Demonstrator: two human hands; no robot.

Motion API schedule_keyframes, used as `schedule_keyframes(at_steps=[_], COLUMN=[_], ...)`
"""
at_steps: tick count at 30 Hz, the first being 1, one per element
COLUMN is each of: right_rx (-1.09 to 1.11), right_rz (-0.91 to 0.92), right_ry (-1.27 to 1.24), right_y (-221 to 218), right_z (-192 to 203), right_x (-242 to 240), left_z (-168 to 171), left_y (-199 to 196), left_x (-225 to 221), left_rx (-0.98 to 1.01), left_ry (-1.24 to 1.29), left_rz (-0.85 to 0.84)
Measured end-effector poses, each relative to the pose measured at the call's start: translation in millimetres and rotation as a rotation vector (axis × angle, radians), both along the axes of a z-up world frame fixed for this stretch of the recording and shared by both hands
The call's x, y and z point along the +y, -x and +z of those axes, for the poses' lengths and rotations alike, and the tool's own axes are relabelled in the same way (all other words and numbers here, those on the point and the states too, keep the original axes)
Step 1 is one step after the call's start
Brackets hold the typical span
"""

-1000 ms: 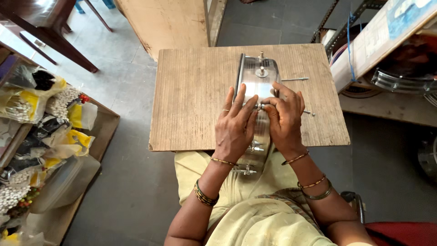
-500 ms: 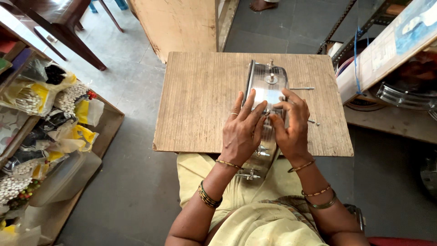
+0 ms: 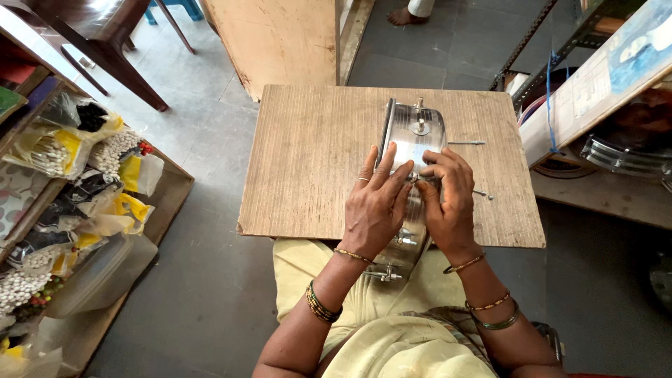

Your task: The person assembles a metal drum by inserting metal rods into the side and securing them using a small wrench.

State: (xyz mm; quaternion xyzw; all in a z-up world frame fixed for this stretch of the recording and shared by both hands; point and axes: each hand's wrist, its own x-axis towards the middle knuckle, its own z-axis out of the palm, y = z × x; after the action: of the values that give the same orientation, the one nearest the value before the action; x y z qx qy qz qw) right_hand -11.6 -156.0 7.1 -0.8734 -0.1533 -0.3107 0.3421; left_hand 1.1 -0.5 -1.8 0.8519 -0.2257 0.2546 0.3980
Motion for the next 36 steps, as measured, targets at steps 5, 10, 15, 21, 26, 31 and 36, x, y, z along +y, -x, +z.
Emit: schedule_keyframes(at_steps=[5,10,15,21,26,31,36], right_rx=[-0.014,-0.019,0.020,-0.021,0.009,0.009,0.014], right_rz=[-0.063,0.033,-0.037,0.027,-0.012,-0.002,-0.007], right_ry=[0.008,-0.065,-0.027,-0.071,-0.028,-0.054,-0.027], right_y=[-4.8,-0.5,-3.6,-0.2,-3.3,-2.5,-0.9], right_z=[-2.2,3.2,-1.6,1.7,-4.7,-2.1,-1.1], right_x=[2.0,1.9,0.7,1.1,-1.7,-0.8,-1.7], left_z=[-0.2,-0.4,-1.3,3.1,2.8,3.0,1.4], left_y=[-1.5,-1.7,-0.6,-0.1,1.4,0.5,1.4], left_x=[-0.5,-0.3,-0.1,0.9,1.4,0.4,0.2], left_rx=[-0.005,-0.006,-0.006,-0.016,-0.010,-0.001,0.004], left_ry=[0.007,0.009,0.006,0.014,0.019,0.008,0.004], left_rz=[-0.001,-0.005,-0.001,0.017,0.009,0.016,0.014])
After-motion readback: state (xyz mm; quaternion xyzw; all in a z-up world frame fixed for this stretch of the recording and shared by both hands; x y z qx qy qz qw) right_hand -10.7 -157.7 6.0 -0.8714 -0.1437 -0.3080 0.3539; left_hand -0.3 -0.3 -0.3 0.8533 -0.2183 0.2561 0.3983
